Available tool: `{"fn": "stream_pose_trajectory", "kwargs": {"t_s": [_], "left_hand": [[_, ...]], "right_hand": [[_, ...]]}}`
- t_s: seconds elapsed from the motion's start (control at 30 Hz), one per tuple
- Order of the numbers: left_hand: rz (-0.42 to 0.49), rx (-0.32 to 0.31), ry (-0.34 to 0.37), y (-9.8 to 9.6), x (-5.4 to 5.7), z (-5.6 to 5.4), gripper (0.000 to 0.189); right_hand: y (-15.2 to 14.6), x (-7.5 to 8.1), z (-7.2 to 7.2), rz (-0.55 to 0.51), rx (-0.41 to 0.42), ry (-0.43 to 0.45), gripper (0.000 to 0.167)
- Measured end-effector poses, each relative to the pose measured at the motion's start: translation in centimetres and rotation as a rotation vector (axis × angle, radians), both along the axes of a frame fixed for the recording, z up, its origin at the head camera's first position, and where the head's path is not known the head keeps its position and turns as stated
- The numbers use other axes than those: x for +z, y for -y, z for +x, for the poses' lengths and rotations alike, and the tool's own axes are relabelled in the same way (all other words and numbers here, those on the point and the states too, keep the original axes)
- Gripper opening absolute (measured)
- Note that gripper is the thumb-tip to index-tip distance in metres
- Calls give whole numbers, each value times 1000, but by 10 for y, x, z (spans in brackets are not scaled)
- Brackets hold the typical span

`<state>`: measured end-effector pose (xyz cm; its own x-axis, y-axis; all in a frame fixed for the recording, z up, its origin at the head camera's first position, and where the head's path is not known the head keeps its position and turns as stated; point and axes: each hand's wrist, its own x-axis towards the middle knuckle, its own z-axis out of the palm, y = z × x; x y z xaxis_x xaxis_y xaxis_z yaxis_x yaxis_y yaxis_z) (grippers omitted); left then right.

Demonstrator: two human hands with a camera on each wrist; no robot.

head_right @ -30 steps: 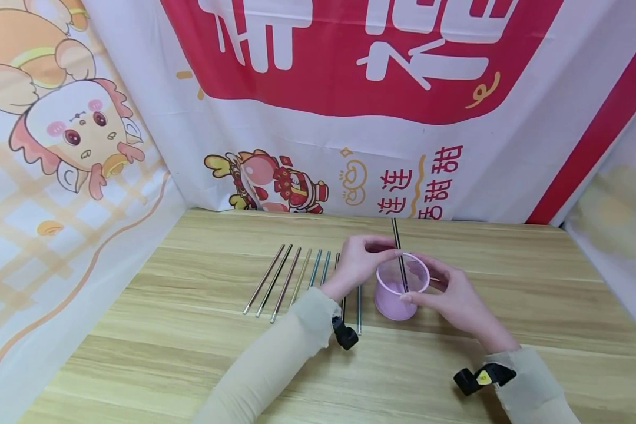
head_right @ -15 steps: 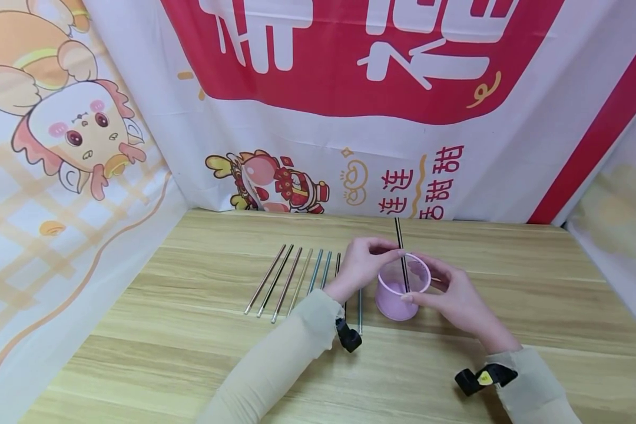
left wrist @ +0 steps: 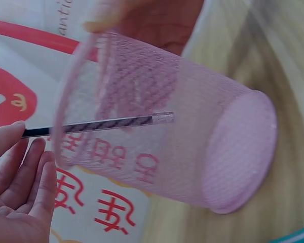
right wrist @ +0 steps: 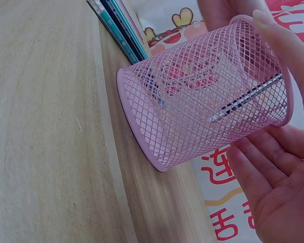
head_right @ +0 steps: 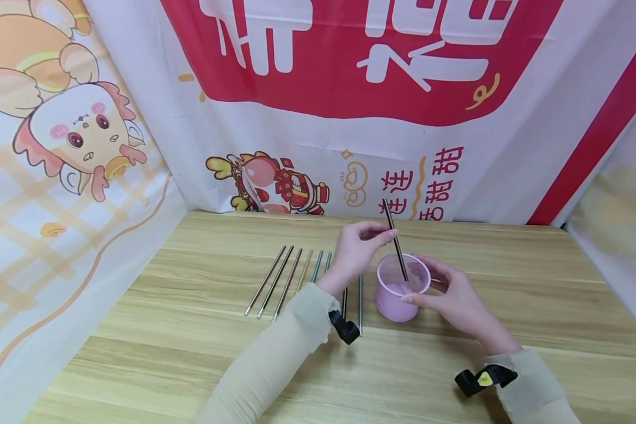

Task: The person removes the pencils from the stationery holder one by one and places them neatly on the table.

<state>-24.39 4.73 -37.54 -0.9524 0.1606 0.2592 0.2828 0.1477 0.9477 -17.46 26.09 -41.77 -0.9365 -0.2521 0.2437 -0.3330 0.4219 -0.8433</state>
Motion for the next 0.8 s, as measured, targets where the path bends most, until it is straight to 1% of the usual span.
{"fn": "stream_pose_trajectory", "kwargs": {"t_s": [0.17,0.2,0.4,0.67,0.8], "left_hand": [[120,5,-3,7,15,0,21],[136,13,-13,9,18,0,21],[192,63,-72,20,32,-1,23],[345,77,-88,36,39,-4,21],[381,96,-91,47,43,-4,20]], "right_hand": [[0,0,0,4,-7,8,76],[0,0,0,-1,-5,6,76],[0,-1,-1,-30,10,-14,75],[0,1,0,-2,-14,9,76],[2,2,2,-2,-17,21,76]]}}
